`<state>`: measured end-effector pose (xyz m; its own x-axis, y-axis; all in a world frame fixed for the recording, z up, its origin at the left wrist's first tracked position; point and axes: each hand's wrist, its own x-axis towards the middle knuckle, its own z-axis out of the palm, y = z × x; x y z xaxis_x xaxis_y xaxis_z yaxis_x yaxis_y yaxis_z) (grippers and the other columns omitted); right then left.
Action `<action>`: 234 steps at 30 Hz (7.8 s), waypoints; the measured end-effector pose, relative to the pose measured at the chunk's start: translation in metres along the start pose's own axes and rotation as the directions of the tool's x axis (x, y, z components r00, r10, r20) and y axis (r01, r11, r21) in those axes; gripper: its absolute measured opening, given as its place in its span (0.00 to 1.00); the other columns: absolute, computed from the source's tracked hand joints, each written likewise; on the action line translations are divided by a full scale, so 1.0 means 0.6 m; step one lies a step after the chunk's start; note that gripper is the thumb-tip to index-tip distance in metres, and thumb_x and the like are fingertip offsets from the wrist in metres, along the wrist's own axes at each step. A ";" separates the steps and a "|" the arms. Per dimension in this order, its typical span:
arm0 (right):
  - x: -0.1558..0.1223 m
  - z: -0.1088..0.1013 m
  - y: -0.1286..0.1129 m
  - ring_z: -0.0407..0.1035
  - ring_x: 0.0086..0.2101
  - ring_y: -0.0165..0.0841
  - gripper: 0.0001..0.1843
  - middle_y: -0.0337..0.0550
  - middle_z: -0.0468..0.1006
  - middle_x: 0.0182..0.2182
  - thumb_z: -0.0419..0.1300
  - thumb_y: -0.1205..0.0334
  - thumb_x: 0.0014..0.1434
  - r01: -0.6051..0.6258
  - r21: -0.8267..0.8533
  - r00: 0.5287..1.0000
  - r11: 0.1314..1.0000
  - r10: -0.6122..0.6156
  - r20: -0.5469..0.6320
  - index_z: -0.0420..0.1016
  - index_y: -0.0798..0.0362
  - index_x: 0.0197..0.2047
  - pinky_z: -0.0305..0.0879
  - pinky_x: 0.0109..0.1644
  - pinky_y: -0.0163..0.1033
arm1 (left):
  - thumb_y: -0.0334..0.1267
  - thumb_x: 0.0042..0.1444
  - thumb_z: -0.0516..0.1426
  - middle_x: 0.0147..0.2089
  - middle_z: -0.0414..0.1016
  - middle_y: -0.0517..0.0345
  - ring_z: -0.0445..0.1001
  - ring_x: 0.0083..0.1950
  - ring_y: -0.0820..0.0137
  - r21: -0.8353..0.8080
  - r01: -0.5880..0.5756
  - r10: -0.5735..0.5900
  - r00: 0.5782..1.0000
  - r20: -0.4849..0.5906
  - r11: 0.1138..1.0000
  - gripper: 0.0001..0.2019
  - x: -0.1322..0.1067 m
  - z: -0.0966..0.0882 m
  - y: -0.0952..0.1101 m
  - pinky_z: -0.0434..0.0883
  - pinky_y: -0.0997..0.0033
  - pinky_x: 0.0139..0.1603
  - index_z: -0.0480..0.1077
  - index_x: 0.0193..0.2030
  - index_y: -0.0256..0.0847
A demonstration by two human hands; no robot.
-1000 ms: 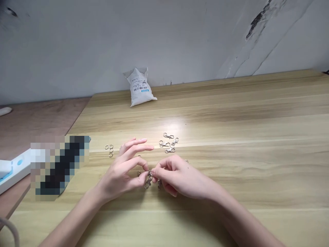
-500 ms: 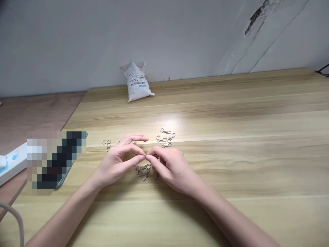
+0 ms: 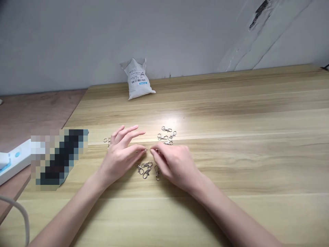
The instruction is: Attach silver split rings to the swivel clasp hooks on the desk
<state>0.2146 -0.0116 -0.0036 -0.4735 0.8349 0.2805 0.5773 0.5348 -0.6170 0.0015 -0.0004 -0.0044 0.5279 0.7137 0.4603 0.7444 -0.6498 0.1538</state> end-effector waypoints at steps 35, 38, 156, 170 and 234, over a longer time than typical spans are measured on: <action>0.001 -0.099 0.059 0.62 0.21 0.27 0.06 0.34 0.72 0.21 0.61 0.60 0.58 -0.241 -0.074 0.853 0.968 0.247 0.460 0.73 0.49 0.30 0.51 0.25 0.34 | 0.40 0.64 0.55 0.56 0.70 0.50 0.65 0.59 0.60 -0.157 0.113 -0.079 0.975 0.208 0.981 0.11 -0.010 0.007 -0.022 0.66 0.54 0.56 0.72 0.51 0.45; 0.004 -0.091 0.054 0.62 0.23 0.27 0.05 0.34 0.73 0.22 0.58 0.62 0.60 -0.213 -0.078 0.871 0.974 0.225 0.437 0.72 0.49 0.31 0.53 0.27 0.34 | 0.37 0.64 0.54 0.54 0.70 0.50 0.65 0.59 0.59 -0.155 0.159 -0.133 0.977 0.166 0.975 0.10 -0.010 0.011 -0.025 0.66 0.54 0.56 0.73 0.49 0.44; 0.009 0.002 0.028 0.59 0.61 0.43 0.08 0.47 0.71 0.57 0.58 0.62 0.64 0.192 -0.151 0.973 0.970 -0.209 -0.104 0.80 0.45 0.40 0.55 0.62 0.59 | 0.34 0.62 0.58 0.60 0.70 0.55 0.58 0.69 0.60 -0.194 0.044 -0.054 0.998 -0.045 0.980 0.04 -0.003 -0.003 -0.001 0.54 0.43 0.68 0.74 0.36 0.44; 0.011 0.019 0.005 0.65 0.56 0.43 0.07 0.50 0.76 0.51 0.57 0.66 0.63 0.163 -0.254 0.960 0.953 -0.213 -0.183 0.77 0.51 0.37 0.54 0.62 0.58 | 0.34 0.63 0.56 0.61 0.70 0.50 0.60 0.68 0.57 0.031 0.106 -0.104 0.994 -0.041 0.994 0.05 0.000 0.001 0.030 0.51 0.42 0.69 0.73 0.37 0.41; 0.004 0.023 -0.006 0.66 0.53 0.44 0.08 0.51 0.75 0.48 0.56 0.68 0.63 0.177 -0.255 0.955 0.950 -0.228 -0.188 0.75 0.52 0.34 0.57 0.60 0.59 | 0.31 0.61 0.56 0.62 0.70 0.53 0.60 0.69 0.59 0.120 -0.029 0.041 0.994 -0.102 0.992 0.09 -0.002 0.001 0.024 0.52 0.43 0.70 0.73 0.30 0.41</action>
<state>0.2022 -0.0133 -0.0110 -0.4594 0.6998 0.5470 0.6347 0.6894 -0.3491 0.0119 -0.0107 -0.0031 0.5136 0.6559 0.5532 0.7727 -0.6338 0.0341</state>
